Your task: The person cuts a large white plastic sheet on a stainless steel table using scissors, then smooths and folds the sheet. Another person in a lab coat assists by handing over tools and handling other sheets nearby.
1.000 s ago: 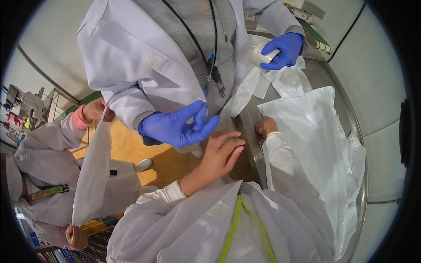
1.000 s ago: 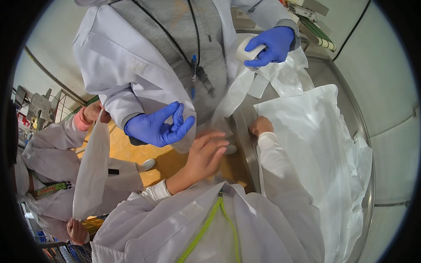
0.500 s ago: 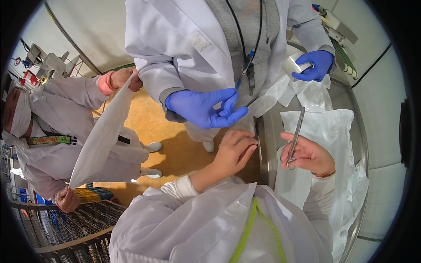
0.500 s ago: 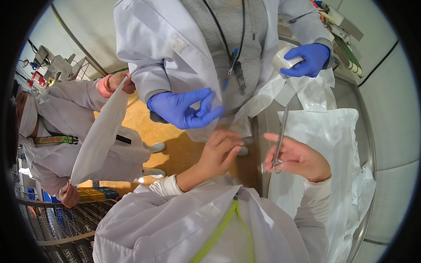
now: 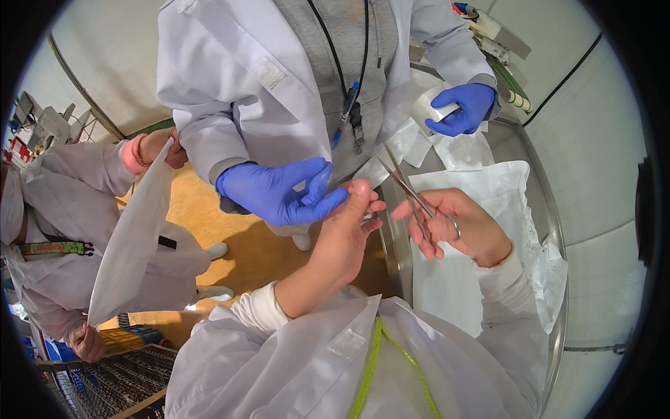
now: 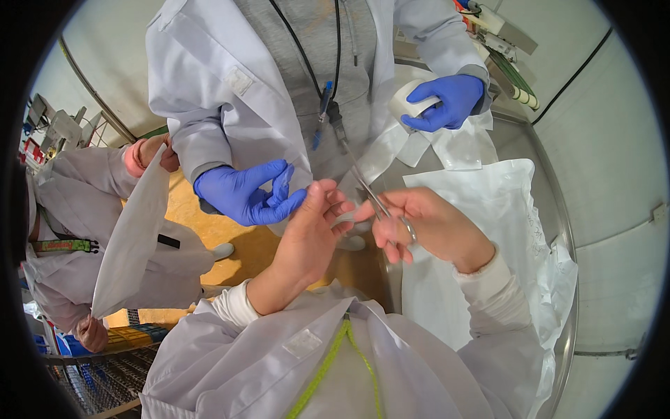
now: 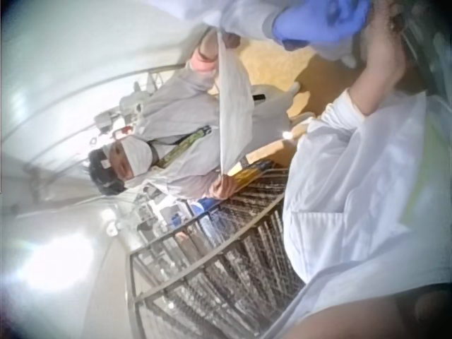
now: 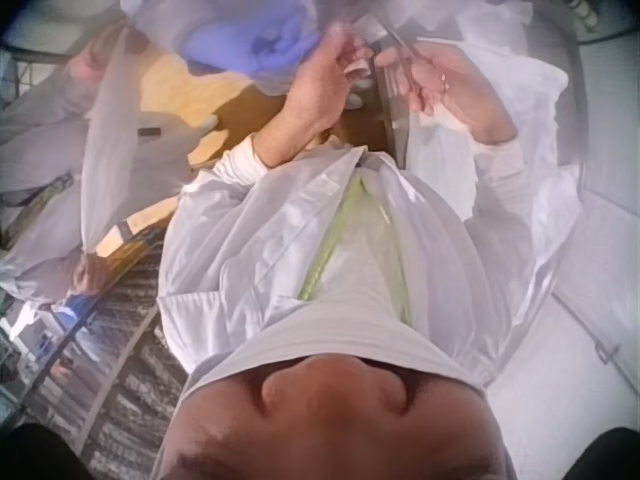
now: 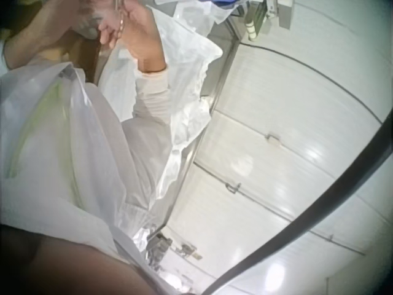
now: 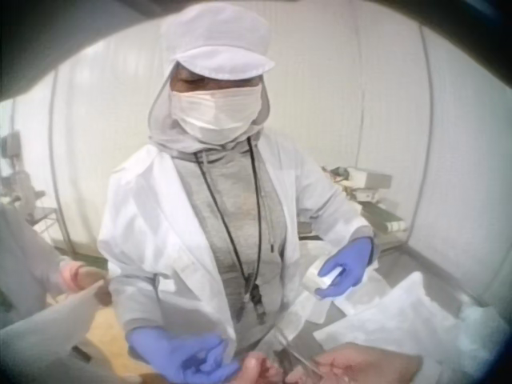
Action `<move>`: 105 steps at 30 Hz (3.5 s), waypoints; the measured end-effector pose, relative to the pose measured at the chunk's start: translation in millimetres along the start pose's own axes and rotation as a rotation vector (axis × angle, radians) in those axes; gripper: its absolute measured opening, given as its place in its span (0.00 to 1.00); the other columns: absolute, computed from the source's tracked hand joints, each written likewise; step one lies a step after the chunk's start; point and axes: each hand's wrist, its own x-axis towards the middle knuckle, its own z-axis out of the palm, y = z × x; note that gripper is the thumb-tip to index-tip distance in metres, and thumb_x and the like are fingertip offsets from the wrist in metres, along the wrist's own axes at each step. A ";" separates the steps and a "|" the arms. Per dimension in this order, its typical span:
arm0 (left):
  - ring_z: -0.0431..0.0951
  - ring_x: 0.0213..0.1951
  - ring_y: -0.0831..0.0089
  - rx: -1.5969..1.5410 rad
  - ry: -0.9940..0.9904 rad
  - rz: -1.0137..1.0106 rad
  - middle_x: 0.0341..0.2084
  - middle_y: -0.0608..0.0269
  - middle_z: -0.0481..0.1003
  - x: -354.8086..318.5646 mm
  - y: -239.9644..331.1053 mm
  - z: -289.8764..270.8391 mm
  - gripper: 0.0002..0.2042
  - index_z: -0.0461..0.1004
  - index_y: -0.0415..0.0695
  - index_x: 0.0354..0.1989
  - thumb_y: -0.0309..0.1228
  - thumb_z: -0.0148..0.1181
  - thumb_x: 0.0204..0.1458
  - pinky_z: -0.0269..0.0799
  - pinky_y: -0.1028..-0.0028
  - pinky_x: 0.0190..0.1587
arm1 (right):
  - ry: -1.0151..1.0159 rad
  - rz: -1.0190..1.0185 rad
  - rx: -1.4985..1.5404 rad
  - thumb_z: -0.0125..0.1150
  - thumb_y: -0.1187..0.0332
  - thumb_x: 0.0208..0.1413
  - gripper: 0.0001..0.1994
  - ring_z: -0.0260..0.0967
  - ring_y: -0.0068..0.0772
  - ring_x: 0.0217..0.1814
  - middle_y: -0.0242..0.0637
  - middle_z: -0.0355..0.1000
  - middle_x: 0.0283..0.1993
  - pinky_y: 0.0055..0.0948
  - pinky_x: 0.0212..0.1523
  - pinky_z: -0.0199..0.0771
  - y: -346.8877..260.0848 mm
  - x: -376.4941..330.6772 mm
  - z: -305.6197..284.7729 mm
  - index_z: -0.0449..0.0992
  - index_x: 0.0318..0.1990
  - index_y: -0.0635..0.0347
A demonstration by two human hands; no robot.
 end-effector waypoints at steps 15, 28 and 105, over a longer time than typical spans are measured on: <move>0.67 0.38 0.77 -0.227 0.231 -0.047 0.29 0.74 0.68 -1.0 23.9 19.7 0.10 0.67 0.54 0.32 0.43 0.58 0.52 0.59 0.69 0.44 | 0.012 -0.029 0.013 0.58 0.54 0.53 0.21 0.62 0.16 0.16 0.31 0.67 0.23 0.14 0.15 0.53 -9.1 33.8 -4.1 0.72 0.41 0.68; 0.67 0.42 0.75 -0.231 0.170 0.057 0.35 0.74 0.69 -13.8 23.7 4.1 0.07 0.68 0.52 0.34 0.39 0.57 0.52 0.58 0.67 0.44 | 0.070 -0.019 0.033 0.61 0.56 0.52 0.19 0.64 0.16 0.18 0.31 0.70 0.27 0.13 0.16 0.56 4.5 10.7 4.8 0.73 0.39 0.66; 0.73 0.32 0.79 0.899 -1.910 -1.117 0.29 0.68 0.74 -370.4 -548.6 268.3 0.10 0.74 0.42 0.36 0.35 0.61 0.50 0.68 0.78 0.38 | 2.000 0.913 0.137 0.58 0.71 0.52 0.06 0.66 0.20 0.26 0.32 0.71 0.26 0.19 0.28 0.66 247.4 -669.8 244.2 0.73 0.34 0.65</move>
